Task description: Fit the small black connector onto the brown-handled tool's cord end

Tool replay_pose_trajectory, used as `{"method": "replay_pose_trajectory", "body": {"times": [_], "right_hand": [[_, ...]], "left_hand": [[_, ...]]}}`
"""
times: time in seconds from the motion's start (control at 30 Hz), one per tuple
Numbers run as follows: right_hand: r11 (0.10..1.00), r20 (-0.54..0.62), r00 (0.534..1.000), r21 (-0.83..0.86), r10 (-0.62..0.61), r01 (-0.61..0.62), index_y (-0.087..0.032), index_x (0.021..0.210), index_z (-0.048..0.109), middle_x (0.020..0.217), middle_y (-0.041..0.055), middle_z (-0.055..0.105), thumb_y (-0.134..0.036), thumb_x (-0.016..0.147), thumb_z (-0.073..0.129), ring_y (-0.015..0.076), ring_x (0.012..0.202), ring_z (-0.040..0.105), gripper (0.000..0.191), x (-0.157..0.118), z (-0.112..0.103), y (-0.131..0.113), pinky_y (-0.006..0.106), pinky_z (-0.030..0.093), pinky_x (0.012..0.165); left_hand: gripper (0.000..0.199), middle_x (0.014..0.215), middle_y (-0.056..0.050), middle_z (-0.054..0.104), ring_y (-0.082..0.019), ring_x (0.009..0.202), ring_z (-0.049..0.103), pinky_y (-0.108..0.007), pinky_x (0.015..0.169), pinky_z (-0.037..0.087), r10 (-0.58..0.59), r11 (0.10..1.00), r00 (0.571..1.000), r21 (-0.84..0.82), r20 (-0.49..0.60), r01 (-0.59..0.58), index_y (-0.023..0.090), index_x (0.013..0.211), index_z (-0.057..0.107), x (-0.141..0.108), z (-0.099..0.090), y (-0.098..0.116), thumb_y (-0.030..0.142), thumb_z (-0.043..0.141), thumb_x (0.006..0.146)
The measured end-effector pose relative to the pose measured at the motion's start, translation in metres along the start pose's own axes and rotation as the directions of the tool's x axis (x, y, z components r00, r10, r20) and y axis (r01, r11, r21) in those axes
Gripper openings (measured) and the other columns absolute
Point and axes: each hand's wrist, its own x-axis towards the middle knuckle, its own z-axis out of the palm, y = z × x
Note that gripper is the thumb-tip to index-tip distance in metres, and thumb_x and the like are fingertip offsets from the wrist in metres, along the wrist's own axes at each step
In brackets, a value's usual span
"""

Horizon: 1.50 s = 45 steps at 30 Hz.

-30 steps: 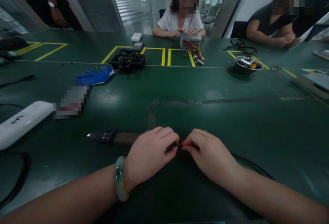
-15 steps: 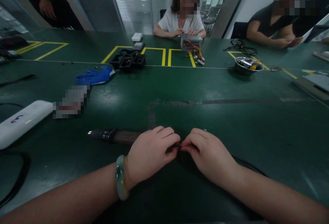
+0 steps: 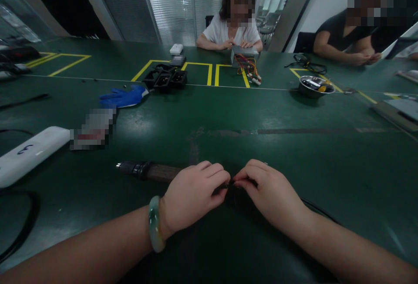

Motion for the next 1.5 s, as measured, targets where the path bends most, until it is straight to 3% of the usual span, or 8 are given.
{"method": "replay_pose_trajectory", "body": {"times": [0.33,0.6,0.97,1.2,1.5], "right_hand": [[0.983,0.02,0.994,-0.152,-0.105,0.107,-0.019,0.085,0.064,0.084,-0.0004,0.056,-0.005,0.088,0.061,0.0159,0.079,0.052,0.014,-0.001,0.004,-0.004,0.03,0.039,0.075],[0.98,0.028,0.99,-0.136,-0.141,0.143,-0.019,0.085,0.064,0.084,-0.0016,0.056,-0.005,0.087,0.062,0.0148,0.079,0.052,0.014,-0.007,0.005,-0.001,0.03,0.038,0.076],[0.981,0.023,0.993,-0.152,-0.12,0.122,-0.018,0.082,0.063,0.082,-0.0007,0.055,-0.002,0.086,0.061,0.0156,0.077,0.051,0.016,-0.004,0.007,-0.007,0.03,0.038,0.073],[0.973,0.053,0.998,-0.225,-0.044,0.055,-0.017,0.078,0.061,0.079,0.0003,0.053,-0.003,0.085,0.061,0.0174,0.075,0.05,0.016,-0.003,0.009,-0.014,0.032,0.037,0.072],[0.984,0.064,0.997,-0.172,-0.039,0.05,-0.018,0.077,0.063,0.078,-0.001,0.053,-0.002,0.085,0.063,0.0156,0.074,0.05,0.017,-0.003,0.005,-0.015,0.03,0.037,0.071]], "left_hand": [[0.006,0.094,0.002,0.057,-0.018,0.088,0.049,-0.031,0.074,0.041,0.002,1.0,1.0,0.003,0.018,-0.002,0.023,0.092,0.054,0.0,0.002,-0.001,0.026,0.054,0.087],[0.007,0.097,0.003,0.057,-0.017,0.09,0.049,-0.031,0.076,0.042,0.009,1.0,1.0,-0.022,0.018,-0.008,0.025,0.095,0.055,-0.002,0.002,-0.003,0.027,0.054,0.088],[0.005,0.093,0.002,0.058,-0.017,0.087,0.05,-0.031,0.075,0.041,0.022,1.0,1.0,-0.011,0.01,-0.021,0.024,0.091,0.055,-0.002,0.005,-0.003,0.027,0.054,0.088],[0.009,0.095,0.002,0.058,-0.018,0.089,0.05,-0.032,0.074,0.041,0.032,0.999,0.999,0.016,0.023,-0.032,0.024,0.095,0.054,-0.003,0.006,-0.004,0.028,0.056,0.088],[0.007,0.093,0.001,0.058,-0.017,0.087,0.051,-0.031,0.074,0.041,0.037,0.999,0.999,0.008,-0.005,-0.037,0.023,0.093,0.054,-0.003,0.005,-0.003,0.027,0.056,0.088]]}}
